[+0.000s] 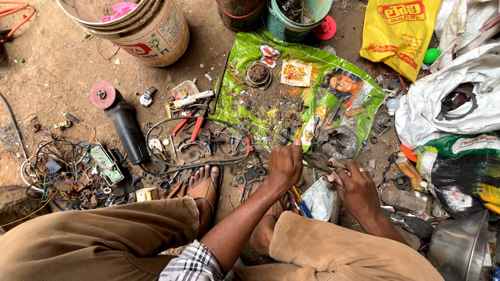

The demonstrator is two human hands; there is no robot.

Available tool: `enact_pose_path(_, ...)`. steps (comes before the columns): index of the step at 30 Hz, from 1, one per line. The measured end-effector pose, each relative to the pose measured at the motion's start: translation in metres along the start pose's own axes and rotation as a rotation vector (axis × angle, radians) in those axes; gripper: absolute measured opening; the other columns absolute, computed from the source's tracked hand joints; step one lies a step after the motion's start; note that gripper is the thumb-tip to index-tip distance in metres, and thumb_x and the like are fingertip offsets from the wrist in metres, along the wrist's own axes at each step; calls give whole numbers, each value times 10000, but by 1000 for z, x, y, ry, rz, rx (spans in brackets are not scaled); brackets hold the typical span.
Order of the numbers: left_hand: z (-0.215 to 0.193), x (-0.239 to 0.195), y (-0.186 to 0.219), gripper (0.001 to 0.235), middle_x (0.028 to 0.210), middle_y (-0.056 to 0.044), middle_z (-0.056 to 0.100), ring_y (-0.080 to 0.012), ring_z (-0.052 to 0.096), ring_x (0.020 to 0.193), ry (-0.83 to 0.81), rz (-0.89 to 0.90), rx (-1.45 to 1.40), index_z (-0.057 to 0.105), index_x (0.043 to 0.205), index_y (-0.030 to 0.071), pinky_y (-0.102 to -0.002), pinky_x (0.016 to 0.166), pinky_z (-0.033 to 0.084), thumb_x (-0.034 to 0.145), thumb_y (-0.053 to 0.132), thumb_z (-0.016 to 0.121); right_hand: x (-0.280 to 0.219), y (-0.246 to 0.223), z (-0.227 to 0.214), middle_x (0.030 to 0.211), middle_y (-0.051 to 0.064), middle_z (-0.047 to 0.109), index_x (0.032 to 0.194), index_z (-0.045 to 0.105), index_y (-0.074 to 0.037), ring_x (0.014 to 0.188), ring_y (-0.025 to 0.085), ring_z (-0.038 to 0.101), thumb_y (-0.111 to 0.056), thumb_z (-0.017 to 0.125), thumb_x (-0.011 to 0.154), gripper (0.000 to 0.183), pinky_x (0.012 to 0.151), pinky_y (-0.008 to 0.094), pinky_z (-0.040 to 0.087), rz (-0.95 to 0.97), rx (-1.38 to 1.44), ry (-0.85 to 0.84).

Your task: The person uses pliers and a screwdriver to disassemble a small motor component, stripping wires and removing internal parts while sitting in a scrap-filled area.

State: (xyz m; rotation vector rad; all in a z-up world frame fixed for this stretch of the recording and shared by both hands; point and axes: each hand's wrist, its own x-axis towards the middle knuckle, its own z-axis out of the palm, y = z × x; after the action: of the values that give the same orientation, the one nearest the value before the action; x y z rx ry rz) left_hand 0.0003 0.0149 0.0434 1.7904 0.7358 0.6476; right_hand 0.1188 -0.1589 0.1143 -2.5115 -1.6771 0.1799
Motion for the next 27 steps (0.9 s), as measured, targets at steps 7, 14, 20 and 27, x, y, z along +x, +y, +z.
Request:
enact_pose_path(7, 3, 3, -15, 636, 457, -127, 406, -286, 406, 367, 52, 36, -76, 524, 576, 40, -497, 460, 306, 1134, 300, 364, -4, -1, 20, 995, 125, 688, 1014, 742, -51, 783, 334, 706, -115, 828, 752, 282, 689, 448, 565, 37, 90, 58)
enact_pose_path(14, 16, 0, -29, 535, 500, -112, 406, -277, 398, 408, 86, 73, -210, 501, 668, 21, -473, 490, 293, 1140, 235, 365, -5, -2, 46, 737, 73, 687, 954, 722, -8, 634, 136, 628, -206, 753, 913, 205, 567, 335, 527, 362, 914, -237)
enact_pose_path(20, 19, -2, -43, 453, 558, -129, 398, -285, 399, 442, 129, 129, -236, 467, 720, -3, -469, 514, 286, 1128, 180, 394, -6, -3, 47, 709, 75, 657, 965, 670, 35, 553, 133, 601, -283, 681, 953, 318, 500, 295, 509, 495, 1342, -545)
enact_pose_path(27, 24, -5, -53, 443, 580, -144, 411, -307, 401, 474, 125, 117, -269, 480, 755, -18, -478, 535, 291, 1131, 202, 400, -15, 0, 58, 763, 72, 634, 967, 632, 1, 598, 133, 607, -295, 666, 937, 299, 533, 316, 523, 606, 1676, -650)
